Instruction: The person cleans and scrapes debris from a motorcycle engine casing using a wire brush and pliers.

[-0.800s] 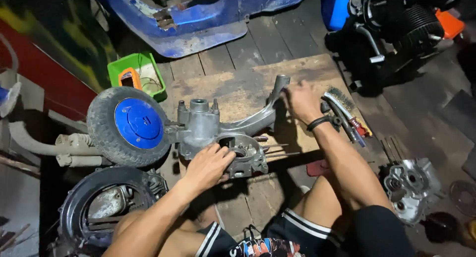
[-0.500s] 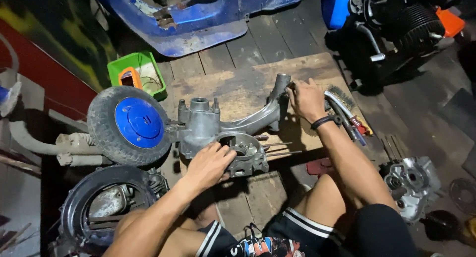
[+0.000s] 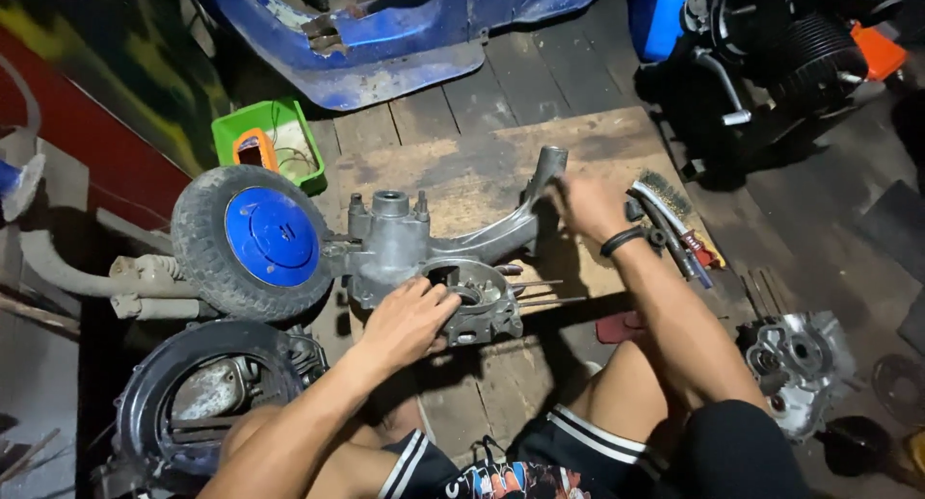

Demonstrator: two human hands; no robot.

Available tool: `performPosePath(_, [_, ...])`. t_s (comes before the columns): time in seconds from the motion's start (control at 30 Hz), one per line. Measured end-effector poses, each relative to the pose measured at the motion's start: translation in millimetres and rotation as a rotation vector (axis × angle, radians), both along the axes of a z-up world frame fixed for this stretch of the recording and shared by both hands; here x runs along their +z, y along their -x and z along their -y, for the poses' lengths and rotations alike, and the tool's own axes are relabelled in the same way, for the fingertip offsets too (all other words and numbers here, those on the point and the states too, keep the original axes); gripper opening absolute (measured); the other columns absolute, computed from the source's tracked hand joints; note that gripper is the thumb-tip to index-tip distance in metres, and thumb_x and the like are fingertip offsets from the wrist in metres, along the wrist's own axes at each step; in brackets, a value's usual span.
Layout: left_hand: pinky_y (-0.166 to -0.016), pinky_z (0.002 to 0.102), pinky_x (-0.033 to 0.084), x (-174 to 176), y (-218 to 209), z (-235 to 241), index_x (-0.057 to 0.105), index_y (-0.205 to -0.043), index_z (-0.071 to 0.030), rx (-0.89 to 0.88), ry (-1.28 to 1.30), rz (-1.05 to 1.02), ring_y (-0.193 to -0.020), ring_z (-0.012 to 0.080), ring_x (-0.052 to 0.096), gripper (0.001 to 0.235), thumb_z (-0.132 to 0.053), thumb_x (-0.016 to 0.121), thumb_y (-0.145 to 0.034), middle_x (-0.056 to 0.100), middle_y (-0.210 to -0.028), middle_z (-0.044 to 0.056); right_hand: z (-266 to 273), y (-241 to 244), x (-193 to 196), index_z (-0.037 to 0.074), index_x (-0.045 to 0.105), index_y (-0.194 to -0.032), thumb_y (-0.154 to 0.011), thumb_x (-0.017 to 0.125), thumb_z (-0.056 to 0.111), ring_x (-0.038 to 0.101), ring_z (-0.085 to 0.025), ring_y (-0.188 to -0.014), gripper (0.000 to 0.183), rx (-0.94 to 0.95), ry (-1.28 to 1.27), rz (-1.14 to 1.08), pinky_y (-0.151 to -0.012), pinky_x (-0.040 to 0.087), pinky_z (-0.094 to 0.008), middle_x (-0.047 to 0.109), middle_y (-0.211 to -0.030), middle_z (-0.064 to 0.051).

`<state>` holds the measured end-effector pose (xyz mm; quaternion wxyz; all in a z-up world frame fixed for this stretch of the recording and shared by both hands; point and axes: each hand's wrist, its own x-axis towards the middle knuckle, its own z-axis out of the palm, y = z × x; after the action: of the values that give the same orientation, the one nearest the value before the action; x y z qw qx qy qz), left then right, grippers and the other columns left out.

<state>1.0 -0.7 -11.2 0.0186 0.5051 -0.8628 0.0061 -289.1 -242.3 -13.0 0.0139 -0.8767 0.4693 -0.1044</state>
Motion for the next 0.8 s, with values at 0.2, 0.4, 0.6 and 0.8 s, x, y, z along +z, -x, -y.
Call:
performPosePath(0.2, [-0.104,0.044,0.049,5.1,1.9,0.0,0.056,-0.114,-0.015,-0.010,0.017,0.005,-0.102,0.0294,0.062,0.060,-0.035,0.085,-0.065,0.065,-0.102,0.007,21.6,5.9,-20.4,0.009,0.072,-0.103,-0.102,0.061,0.035,0.070,-0.038,-0.082,0.028,-0.050,0.099,0.018,-0.079,0.056,-0.048,0.069,-0.080,-0.014])
performPosePath(0.4, [-0.104,0.044,0.049,5.8,2.4,0.2,0.055,-0.116,-0.016,-0.002,-0.017,0.017,-0.103,0.0292,0.062,0.064,-0.040,0.087,-0.066,0.064,-0.103,0.006,28.5,-3.8,19.5,0.005,0.070,-0.101,-0.101,0.063,0.034,0.071,-0.045,-0.084,0.030,0.007,-0.012,0.214,-0.077,0.055,-0.054,0.073,-0.081,-0.021])
performPosePath(0.6, [-0.106,0.044,0.048,8.0,3.8,-0.9,0.055,-0.115,-0.017,0.016,-0.029,0.029,-0.103,0.0283,0.062,0.062,-0.040,0.086,-0.067,0.065,-0.103,0.005,47.1,-8.0,-13.9,0.005,0.069,-0.100,-0.098,0.062,0.034,0.071,-0.045,-0.085,0.030,0.024,-0.042,0.266,-0.077,0.055,-0.055,0.072,-0.082,-0.023])
performPosePath(0.8, [-0.103,0.044,0.049,7.3,2.7,-0.8,0.055,-0.114,-0.017,0.011,-0.023,0.017,-0.103,0.0287,0.061,0.059,-0.041,0.086,-0.069,0.063,-0.101,0.005,43.7,-29.2,-41.3,-0.001,0.069,-0.099,-0.096,0.057,0.026,0.072,-0.048,-0.081,0.030,0.131,-0.102,0.154,-0.076,0.056,-0.055,0.073,-0.080,-0.028])
